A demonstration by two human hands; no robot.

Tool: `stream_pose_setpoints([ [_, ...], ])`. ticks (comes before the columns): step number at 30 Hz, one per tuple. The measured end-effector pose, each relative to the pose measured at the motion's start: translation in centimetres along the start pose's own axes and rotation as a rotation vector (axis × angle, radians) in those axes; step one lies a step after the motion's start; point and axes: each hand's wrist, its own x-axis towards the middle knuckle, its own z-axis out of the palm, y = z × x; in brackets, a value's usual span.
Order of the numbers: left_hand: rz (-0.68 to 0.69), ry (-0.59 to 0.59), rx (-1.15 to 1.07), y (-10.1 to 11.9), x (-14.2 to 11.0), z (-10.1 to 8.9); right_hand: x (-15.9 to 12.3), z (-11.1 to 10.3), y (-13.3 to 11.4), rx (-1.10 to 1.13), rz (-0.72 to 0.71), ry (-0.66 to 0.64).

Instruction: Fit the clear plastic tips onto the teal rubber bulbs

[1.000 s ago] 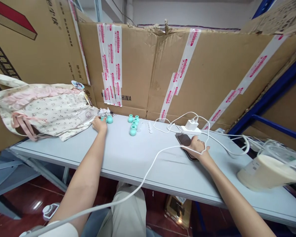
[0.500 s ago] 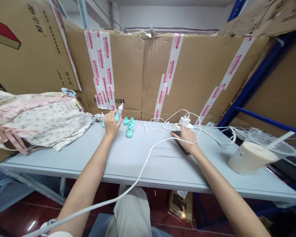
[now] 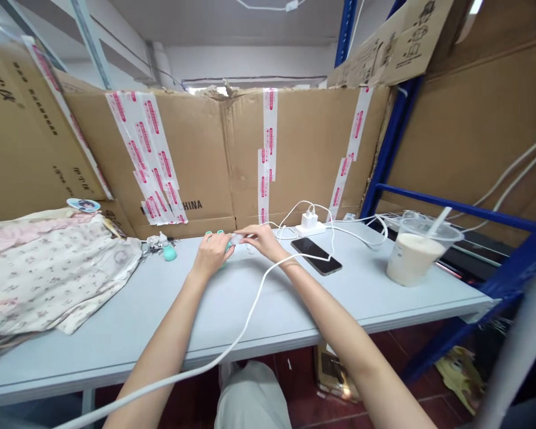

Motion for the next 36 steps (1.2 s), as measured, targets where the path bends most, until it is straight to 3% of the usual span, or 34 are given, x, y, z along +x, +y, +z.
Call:
stream_pose_setpoints([
  [6,-0.059,0.083,-0.04,1.7,0.6,0.9,-1.4,0.8,0.1,-0.03,0.093,0.267],
  [9,-0.215,0.149,-0.115,2.7,0.9,0.8,-1.3,1.5,-0.3,0.156,0.226,0.48],
  [11,-0.368,0.225,-0.198,3.2,1.1,0.4,-1.3,1.6,-0.4,0.354,0.309,0.545],
  [13,-0.46,0.307,-0.31,3.5,1.3,-0.1,-1.3,1.4,-0.2,0.567,0.341,0.471],
  [16,-0.46,0.377,-0.467,3.9,1.4,-0.6,-1.5,1.2,0.5,0.788,0.352,0.319],
  [23,-0.49,0.278,-0.495,4.2,1.2,0.2,-2.0,2.7,1.3,1.033,0.36,0.081],
  [26,-0.381,0.262,-0.417,4.0,1.0,0.6,-2.0,3.1,1.4,1.074,0.372,0.122],
  [29,-0.304,0.244,-0.34,3.9,0.9,0.8,-1.9,3.1,1.8,1.032,0.425,0.182],
  [32,-0.304,0.228,-0.294,3.8,0.9,0.8,-1.8,2.9,2.0,0.85,0.467,0.215],
  [36,-0.359,0.149,-0.246,3.5,0.9,0.7,-1.6,2.7,1.7,0.505,0.276,0.324],
])
